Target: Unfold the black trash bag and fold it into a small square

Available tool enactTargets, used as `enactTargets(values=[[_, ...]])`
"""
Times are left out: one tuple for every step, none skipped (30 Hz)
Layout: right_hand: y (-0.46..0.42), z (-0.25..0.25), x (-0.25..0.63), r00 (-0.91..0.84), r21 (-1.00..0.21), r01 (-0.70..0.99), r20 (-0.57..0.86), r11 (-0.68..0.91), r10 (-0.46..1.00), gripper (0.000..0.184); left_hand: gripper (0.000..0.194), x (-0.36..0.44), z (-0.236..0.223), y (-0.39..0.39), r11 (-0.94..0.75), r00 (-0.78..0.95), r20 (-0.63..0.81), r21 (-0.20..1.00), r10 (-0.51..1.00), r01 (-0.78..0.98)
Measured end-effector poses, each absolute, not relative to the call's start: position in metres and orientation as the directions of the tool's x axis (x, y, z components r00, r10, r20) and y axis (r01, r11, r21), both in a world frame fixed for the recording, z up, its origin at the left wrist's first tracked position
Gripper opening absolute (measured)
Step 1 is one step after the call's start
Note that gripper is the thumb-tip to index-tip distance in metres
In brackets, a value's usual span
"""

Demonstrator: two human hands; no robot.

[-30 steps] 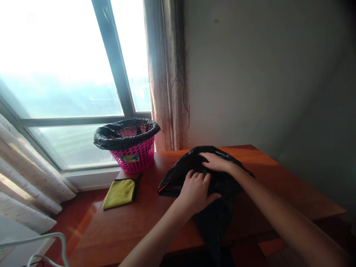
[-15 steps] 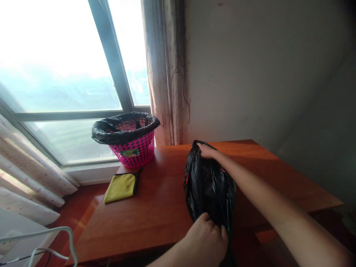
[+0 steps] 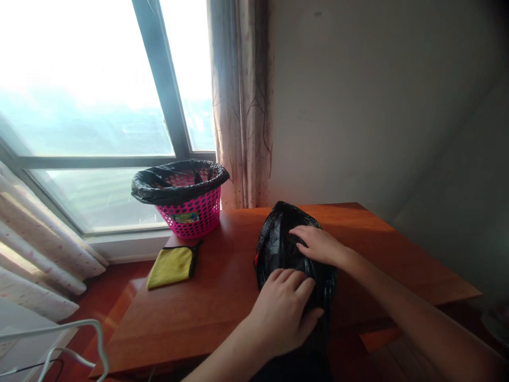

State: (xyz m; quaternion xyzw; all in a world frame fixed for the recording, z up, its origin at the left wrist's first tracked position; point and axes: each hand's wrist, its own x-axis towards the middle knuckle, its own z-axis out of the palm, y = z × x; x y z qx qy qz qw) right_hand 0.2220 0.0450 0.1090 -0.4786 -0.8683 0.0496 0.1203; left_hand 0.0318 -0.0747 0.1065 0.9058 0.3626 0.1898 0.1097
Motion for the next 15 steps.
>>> enactTargets(values=[[0.038, 0.106, 0.229, -0.505, -0.199, 0.825, 0.159, 0.528, 0.849, 0.045, 0.040, 0.032, 0.105, -0.068, -0.704, 0.641, 0.292, 0.324, 0.709, 0.632], [0.033, 0.101, 0.236, -0.492, -0.198, 0.833, 0.163, 0.517, 0.855, 0.046, 0.046, 0.032, 0.100, -0.061, -0.691, 0.617, 0.313, 0.306, 0.722, 0.655], [0.030, 0.096, 0.245, -0.477, -0.200, 0.840, 0.169, 0.504, 0.863, 0.047, 0.052, 0.032, 0.094, -0.055, -0.675, 0.595, 0.322, 0.289, 0.736, 0.679], [0.028, 0.090, 0.254, -0.459, -0.204, 0.848, 0.176, 0.489, 0.871, 0.048, 0.058, 0.032, 0.086, -0.050, -0.660, 0.580, 0.322, 0.275, 0.748, 0.699], [0.027, 0.083, 0.264, -0.441, -0.213, 0.855, 0.180, 0.473, 0.879, 0.047, 0.064, 0.031, 0.079, -0.046, -0.646, 0.568, 0.316, 0.264, 0.759, 0.716], [0.027, 0.076, 0.274, -0.422, -0.226, 0.862, 0.180, 0.455, 0.889, 0.047, 0.069, 0.031, 0.072, -0.043, -0.634, 0.559, 0.309, 0.255, 0.769, 0.730], [0.027, 0.068, 0.284, -0.403, -0.242, 0.866, 0.177, 0.437, 0.898, 0.046, 0.074, 0.031, 0.066, -0.042, -0.623, 0.551, 0.303, 0.247, 0.777, 0.742], [0.027, 0.060, 0.295, -0.387, -0.256, 0.871, 0.171, 0.420, 0.906, 0.046, 0.077, 0.030, 0.062, -0.042, -0.612, 0.543, 0.298, 0.240, 0.785, 0.754], [0.027, 0.052, 0.304, -0.374, -0.260, 0.877, 0.159, 0.405, 0.914, 0.047, 0.080, 0.030, 0.059, -0.042, -0.603, 0.536, 0.292, 0.234, 0.792, 0.763], [0.027, 0.045, 0.313, -0.365, -0.250, 0.886, 0.142, 0.390, 0.920, 0.046, 0.081, 0.030, 0.057, -0.043, -0.595, 0.530, 0.287, 0.229, 0.798, 0.771], [0.026, 0.039, 0.321, -0.358, -0.225, 0.899, 0.115, 0.376, 0.926, 0.045, 0.081, 0.030, 0.057, -0.044, -0.589, 0.526, 0.283, 0.225, 0.802, 0.777], [0.025, 0.035, 0.327, -0.351, -0.184, 0.915, 0.075, 0.359, 0.933, 0.043, 0.081, 0.030, 0.057, -0.044, -0.582, 0.520, 0.280, 0.222, 0.807, 0.783], [0.025, 0.033, 0.331, -0.340, -0.134, 0.931, 0.022, 0.339, 0.940, 0.042, 0.081, 0.030, 0.058, -0.044, -0.575, 0.514, 0.278, 0.220, 0.811, 0.788], [0.024, 0.033, 0.334, -0.322, -0.081, 0.945, -0.038, 0.318, 0.946, 0.042, 0.081, 0.030, 0.059, -0.044, -0.568, 0.508, 0.278, 0.219, 0.815, 0.793], [0.023, 0.036, 0.335, -0.300, -0.041, 0.954, -0.079, 0.297, 0.951, 0.042, 0.081, 0.030, 0.060, -0.044, -0.563, 0.502, 0.279, 0.217, 0.819, 0.798]])
